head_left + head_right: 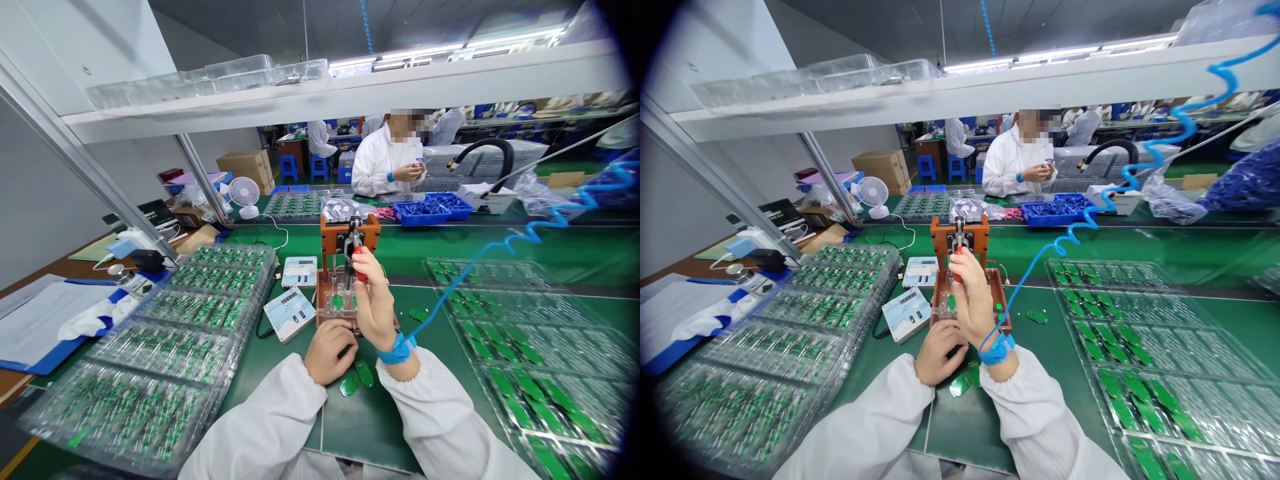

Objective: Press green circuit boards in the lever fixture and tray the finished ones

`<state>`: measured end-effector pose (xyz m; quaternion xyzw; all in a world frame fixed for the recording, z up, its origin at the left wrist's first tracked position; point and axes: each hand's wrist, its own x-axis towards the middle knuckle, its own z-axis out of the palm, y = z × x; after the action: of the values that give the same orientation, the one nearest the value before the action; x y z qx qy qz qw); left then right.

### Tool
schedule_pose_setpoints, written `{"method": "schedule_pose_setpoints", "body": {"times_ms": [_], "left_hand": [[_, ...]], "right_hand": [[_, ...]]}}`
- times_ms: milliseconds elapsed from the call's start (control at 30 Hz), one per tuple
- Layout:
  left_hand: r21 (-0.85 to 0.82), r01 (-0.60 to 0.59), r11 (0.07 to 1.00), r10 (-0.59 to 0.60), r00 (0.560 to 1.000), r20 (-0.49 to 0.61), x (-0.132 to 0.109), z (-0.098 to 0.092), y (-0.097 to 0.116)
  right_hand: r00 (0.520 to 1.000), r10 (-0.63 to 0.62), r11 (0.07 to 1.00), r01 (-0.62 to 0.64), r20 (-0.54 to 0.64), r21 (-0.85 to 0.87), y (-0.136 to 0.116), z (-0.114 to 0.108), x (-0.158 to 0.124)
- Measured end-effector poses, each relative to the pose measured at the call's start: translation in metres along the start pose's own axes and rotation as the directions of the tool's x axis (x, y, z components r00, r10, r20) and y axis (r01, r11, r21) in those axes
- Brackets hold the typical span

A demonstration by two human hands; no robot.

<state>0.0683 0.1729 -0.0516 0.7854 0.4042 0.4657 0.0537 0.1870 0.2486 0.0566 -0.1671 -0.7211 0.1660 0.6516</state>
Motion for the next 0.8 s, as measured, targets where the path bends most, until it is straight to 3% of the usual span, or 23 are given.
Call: {"method": "schedule_pose_setpoints", "body": {"times_ms": [500,700,800], "left_hand": [[0.003,-0.012,1.0,0.012,1.0,-0.002,-0.001,0.001,-0.002],[0.004,-0.015,1.0,0.015,1.0,0.002,-0.001,0.001,-0.004],[-0.009,-0.013,1.0,0.013,1.0,0.002,-0.001,0.0,-0.004]], "right_hand": [[1.0,-0.011,1.0,0.01,-0.018,-0.021,0.0,0.0,0.002],[0.991,-0.133,0.983,0.13,-0.011,-0.132,0.006,-0.009,0.007],[0.984,-0.177,0.958,0.18,0.033,-0.223,-0.003,-0.019,0.025]]}}
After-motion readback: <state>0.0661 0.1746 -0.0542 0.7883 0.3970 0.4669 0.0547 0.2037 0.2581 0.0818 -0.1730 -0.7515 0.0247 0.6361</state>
